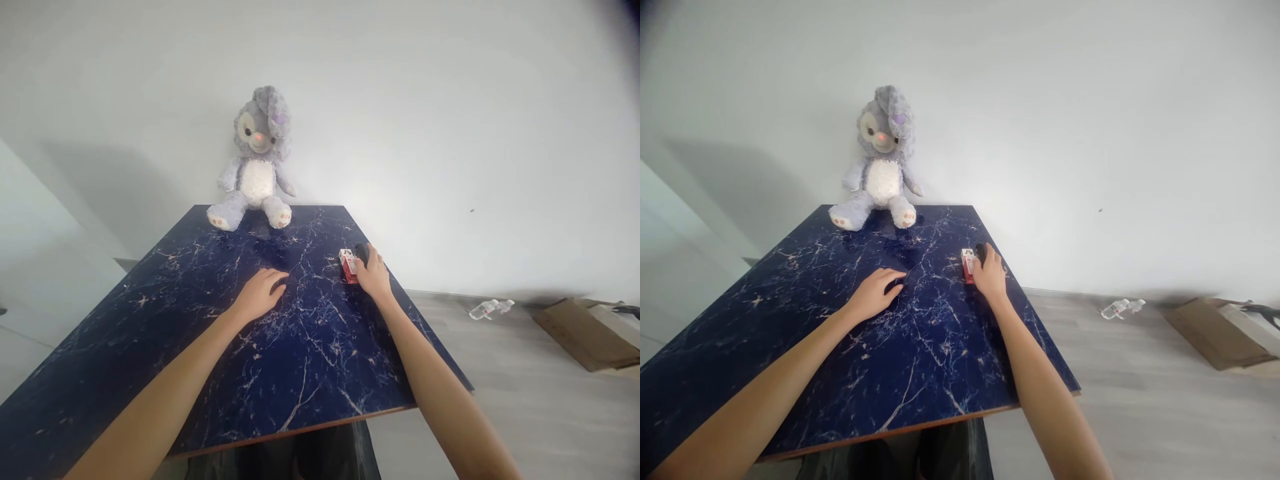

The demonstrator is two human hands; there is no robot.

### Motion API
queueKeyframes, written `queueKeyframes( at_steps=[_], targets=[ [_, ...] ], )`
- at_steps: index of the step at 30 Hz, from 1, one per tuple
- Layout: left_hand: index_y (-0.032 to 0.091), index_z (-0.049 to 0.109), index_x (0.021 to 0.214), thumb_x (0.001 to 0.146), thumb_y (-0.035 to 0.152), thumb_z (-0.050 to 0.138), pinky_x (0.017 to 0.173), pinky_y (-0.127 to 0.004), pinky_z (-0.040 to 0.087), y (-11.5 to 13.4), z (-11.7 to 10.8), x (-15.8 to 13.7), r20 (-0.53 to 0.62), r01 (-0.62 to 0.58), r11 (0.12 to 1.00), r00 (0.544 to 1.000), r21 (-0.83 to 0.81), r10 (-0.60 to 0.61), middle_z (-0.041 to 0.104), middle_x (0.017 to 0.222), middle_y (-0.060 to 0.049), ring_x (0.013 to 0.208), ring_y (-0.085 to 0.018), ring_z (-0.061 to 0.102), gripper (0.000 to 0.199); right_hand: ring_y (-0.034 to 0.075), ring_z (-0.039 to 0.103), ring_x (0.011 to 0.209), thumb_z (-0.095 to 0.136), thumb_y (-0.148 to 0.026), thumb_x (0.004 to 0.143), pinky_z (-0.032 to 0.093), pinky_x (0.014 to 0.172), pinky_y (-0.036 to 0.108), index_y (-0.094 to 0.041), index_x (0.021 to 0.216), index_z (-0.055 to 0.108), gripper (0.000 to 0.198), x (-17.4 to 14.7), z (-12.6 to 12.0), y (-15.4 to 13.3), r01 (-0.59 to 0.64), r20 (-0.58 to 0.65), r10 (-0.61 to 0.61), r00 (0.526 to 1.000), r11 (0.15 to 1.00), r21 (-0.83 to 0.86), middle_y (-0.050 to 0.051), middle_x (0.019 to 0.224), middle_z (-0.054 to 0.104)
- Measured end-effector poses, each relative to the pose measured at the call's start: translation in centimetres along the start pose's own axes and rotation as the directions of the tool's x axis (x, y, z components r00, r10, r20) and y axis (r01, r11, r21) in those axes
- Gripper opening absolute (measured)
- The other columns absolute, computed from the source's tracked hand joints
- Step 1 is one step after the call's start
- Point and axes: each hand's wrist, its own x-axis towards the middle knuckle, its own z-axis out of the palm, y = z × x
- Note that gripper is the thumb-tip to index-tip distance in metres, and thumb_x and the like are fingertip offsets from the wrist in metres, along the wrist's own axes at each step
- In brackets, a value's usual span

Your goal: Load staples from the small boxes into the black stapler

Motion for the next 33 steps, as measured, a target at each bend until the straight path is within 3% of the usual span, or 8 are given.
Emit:
queueKeyframes(
  at_steps=[7,11,14,17,19,21,28,33],
  targets=[
    [0.025,0.063,0.129,0.098,0.038,0.046,0.108,-0.050,0.042,-0.6,0.2,-0.2,0.002,0.009,1.000,1.000,-0.009,-0.009,0.066,0.127,-0.007,0.120,-0.029,0.056,0.037,0.032,0.060,0.119,0.039,-0.043,0.096,0.044,0.101,0.043,-0.014,0.142,0.049,0.055,1.1,-0.3,1.0,-0.050,0.045,0.053,0.998,0.997,-0.056,0.016,0.130,0.064],
    [0.024,0.063,0.128,0.098,0.036,0.047,0.103,-0.048,0.045,-0.3,0.1,-0.3,-0.006,-0.008,1.000,1.000,-0.002,0.008,0.068,0.123,-0.007,0.116,-0.028,0.057,0.036,0.033,0.061,0.119,0.043,-0.050,0.094,0.044,0.099,0.041,-0.011,0.144,0.047,0.063,1.2,-0.3,1.4,-0.107,0.028,0.108,0.994,0.994,-0.036,0.018,0.131,0.064],
    [0.023,0.064,0.126,0.098,0.034,0.048,0.104,-0.047,0.044,-0.2,0.1,-0.2,-0.043,-0.019,0.999,0.999,0.030,0.020,0.069,0.120,-0.008,0.113,-0.027,0.058,0.035,0.031,0.061,0.119,0.038,-0.053,0.097,0.043,0.098,0.038,-0.014,0.135,0.057,0.058,1.2,-0.6,1.4,-0.100,0.062,0.101,0.993,0.995,-0.022,0.016,0.130,0.065],
    [0.022,0.064,0.126,0.097,0.033,0.049,0.094,-0.043,0.047,-0.5,0.2,0.0,-0.071,0.010,0.997,0.997,0.073,-0.005,0.072,0.093,-0.006,0.096,-0.025,0.061,0.034,0.030,0.062,0.116,0.035,-0.052,0.098,0.044,0.094,0.035,-0.014,0.129,0.061,0.056,1.2,-0.9,1.3,-0.111,0.065,0.115,0.991,0.991,-0.072,0.017,0.125,0.068],
    [0.021,0.064,0.126,0.098,0.033,0.049,0.085,-0.039,0.048,-0.7,0.3,0.0,-0.093,0.065,0.994,0.994,0.086,-0.057,0.066,0.073,-0.003,0.081,-0.023,0.060,0.034,0.030,0.064,0.110,0.035,-0.053,0.098,0.044,0.089,0.034,-0.013,0.122,0.065,0.055,1.4,-0.9,1.2,-0.115,0.088,0.126,0.988,0.986,-0.121,0.018,0.119,0.070],
    [0.021,0.063,0.128,0.098,0.033,0.049,0.080,-0.037,0.047,-0.8,0.5,0.0,-0.117,0.095,0.992,0.990,0.083,-0.085,0.063,0.068,-0.002,0.076,-0.022,0.059,0.035,0.029,0.065,0.105,0.032,-0.054,0.098,0.044,0.085,0.032,-0.013,0.110,0.069,0.056,1.5,-0.8,1.3,-0.099,0.119,0.119,0.986,0.982,-0.160,0.019,0.113,0.071],
    [0.022,0.062,0.129,0.096,0.031,0.052,0.096,-0.043,0.043,-0.2,0.9,-0.3,-0.128,0.012,0.998,0.992,0.059,-0.005,0.074,0.104,-0.006,0.102,-0.027,0.061,0.036,0.028,0.066,0.090,0.033,-0.055,0.097,0.041,0.071,0.029,-0.015,0.095,0.070,0.054,0.9,-0.2,1.0,-0.053,0.109,0.071,0.992,0.985,-0.162,0.016,0.096,0.073],
    [0.023,0.067,0.123,0.097,0.037,0.048,0.098,-0.044,0.043,-3.4,-2.3,-3.1,-0.081,-0.057,0.987,0.994,0.148,0.069,0.072,0.116,-0.008,0.109,-0.029,0.062,0.035,0.026,0.067,0.087,0.035,-0.055,0.097,0.041,0.070,0.028,-0.017,0.092,0.070,0.052,-0.8,0.4,-0.9,-0.017,0.129,0.030,0.991,0.995,-0.100,0.013,0.092,0.073]
  ],
)
